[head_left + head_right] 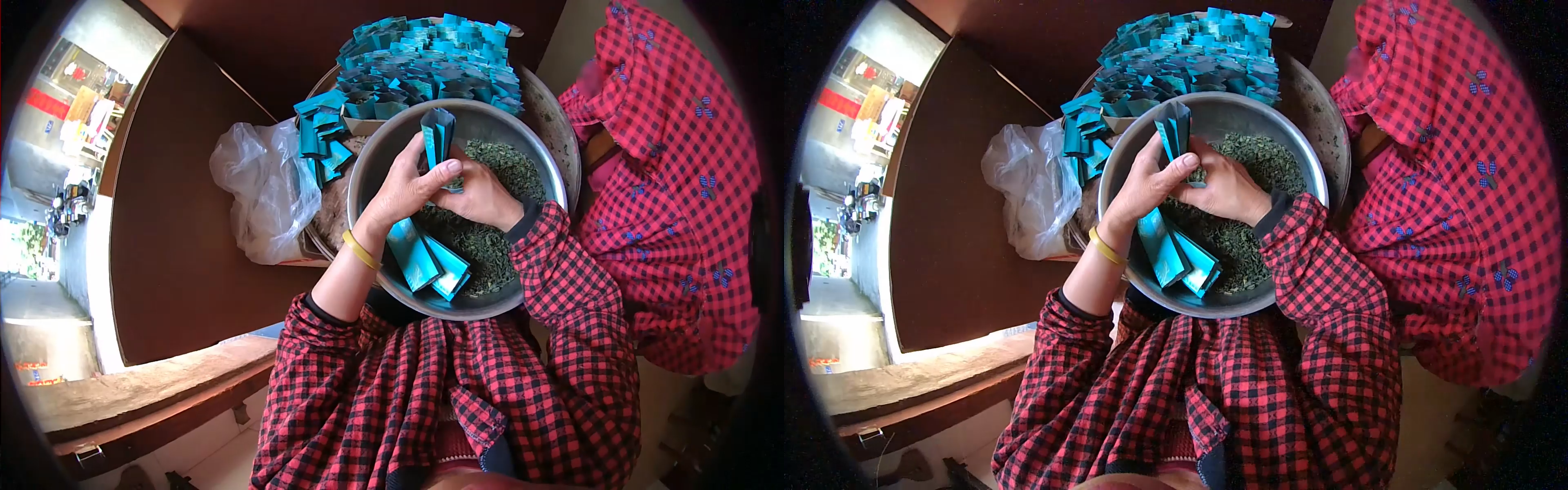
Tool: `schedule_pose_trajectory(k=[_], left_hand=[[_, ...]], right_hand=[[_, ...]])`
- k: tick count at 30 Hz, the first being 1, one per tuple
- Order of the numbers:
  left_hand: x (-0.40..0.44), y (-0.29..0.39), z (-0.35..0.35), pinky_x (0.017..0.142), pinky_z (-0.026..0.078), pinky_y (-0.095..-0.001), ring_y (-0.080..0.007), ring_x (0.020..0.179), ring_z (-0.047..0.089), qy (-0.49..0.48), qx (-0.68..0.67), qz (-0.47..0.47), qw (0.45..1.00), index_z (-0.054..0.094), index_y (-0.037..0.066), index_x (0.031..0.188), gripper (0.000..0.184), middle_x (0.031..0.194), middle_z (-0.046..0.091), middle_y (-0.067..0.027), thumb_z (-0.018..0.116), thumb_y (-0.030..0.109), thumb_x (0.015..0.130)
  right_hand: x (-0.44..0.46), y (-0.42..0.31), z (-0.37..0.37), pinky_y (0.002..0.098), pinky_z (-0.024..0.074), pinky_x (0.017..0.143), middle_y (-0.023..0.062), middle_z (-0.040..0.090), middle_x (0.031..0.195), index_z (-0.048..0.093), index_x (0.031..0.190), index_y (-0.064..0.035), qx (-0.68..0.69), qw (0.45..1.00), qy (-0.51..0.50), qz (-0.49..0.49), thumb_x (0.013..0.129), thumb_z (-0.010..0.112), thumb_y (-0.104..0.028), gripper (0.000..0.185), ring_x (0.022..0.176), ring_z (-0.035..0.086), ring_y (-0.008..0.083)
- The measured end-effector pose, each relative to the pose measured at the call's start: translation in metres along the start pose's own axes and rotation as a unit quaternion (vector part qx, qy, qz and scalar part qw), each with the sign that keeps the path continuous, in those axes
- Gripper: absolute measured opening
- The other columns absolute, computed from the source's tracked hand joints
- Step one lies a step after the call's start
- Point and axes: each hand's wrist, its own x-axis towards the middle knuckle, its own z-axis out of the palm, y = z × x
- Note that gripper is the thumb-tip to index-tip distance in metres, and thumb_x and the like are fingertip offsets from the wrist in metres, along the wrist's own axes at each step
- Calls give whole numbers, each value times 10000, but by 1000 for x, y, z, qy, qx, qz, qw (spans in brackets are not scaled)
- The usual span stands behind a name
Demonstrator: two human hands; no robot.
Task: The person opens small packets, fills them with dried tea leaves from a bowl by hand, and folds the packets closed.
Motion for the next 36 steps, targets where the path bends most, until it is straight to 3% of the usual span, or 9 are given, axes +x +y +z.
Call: schedule_pose_trajectory(k=[6, 11, 16, 18, 22, 25, 28, 33, 36], left_hand=[[4, -4, 4, 904, 473, -315, -127, 1002, 568, 43, -153, 22, 987, 538, 8, 1248, 534, 1088, 623, -78, 737, 317, 861], [2, -3, -2, 805, 510, -308, -109, 893, 590, 41, -87, 4, 995, 565, -5, 1185, 479, 990, 640, -61, 742, 300, 861], [3, -12, -5, 752, 526, -317, -116, 846, 612, 91, -19, 6, 996, 575, -2, 1159, 430, 925, 655, -65, 736, 263, 860], [3, -12, -5, 747, 527, -323, -122, 846, 619, 108, -5, 13, 994, 576, 2, 1156, 413, 916, 659, -71, 730, 247, 862], [2, -12, 2, 764, 524, -367, -238, 849, 665, 101, 25, 57, 993, 571, 10, 1158, 360, 942, 672, -147, 683, 203, 875], [1, -15, 2, 804, 513, -424, -388, 919, 651, 76, 181, 155, 968, 543, 16, 1200, 366, 985, 661, -215, 630, 192, 891], [-3, -13, -2, 810, 512, -402, -362, 928, 657, 29, 152, 61, 986, 519, 18, 1235, 392, 994, 651, -216, 621, 221, 916], [-3, -4, 0, 837, 507, -414, -340, 986, 649, 7, 183, -43, 982, 494, 7, 1271, 444, 1066, 636, -230, 611, 269, 932], [-1, -21, 2, 846, 506, -420, -348, 1010, 639, 67, 205, 22, 976, 513, 1, 1253, 453, 1083, 635, -230, 626, 285, 919]], right_hand=[[4, 10, -22, 410, 488, 895, 168, 616, 1175, 495, 1317, -58, 32, 999, 41, 3, 766, 781, -356, 689, 1040, 623, 307], [2, 3, -21, 387, 479, 905, 166, 614, 1175, 488, 1327, -43, -14, 998, -35, 44, 773, 782, -390, 717, 1028, 617, 273], [3, 0, -17, 388, 477, 910, 164, 620, 1165, 485, 1332, -39, 2, 998, -39, 45, 770, 791, -365, 718, 1041, 617, 265], [0, 16, -9, 379, 491, 885, 153, 625, 1153, 485, 1336, -44, -6, 1000, 22, 16, 783, 784, -306, 681, 1039, 617, 249], [4, 12, -15, 353, 513, 834, 133, 627, 1140, 482, 1349, -64, 43, 995, 86, 9, 799, 759, -212, 634, 993, 630, 224], [5, 5, -14, 330, 521, 793, 119, 631, 1115, 486, 1342, -67, 88, 992, 92, 24, 808, 735, -161, 596, 941, 639, 204], [5, 1, -12, 305, 522, 751, 105, 640, 1073, 497, 1316, -58, 119, 988, 89, 49, 817, 709, -125, 546, 881, 645, 181], [2, 8, -24, 305, 513, 690, 104, 657, 914, 568, 1170, -30, -41, 993, 104, 38, 822, 706, -121, 385, 781, 644, 164], [7, 3, -37, 307, 509, 663, 114, 655, 844, 595, 1094, -18, -102, 987, 124, 30, 822, 713, -125, 315, 757, 637, 153]])
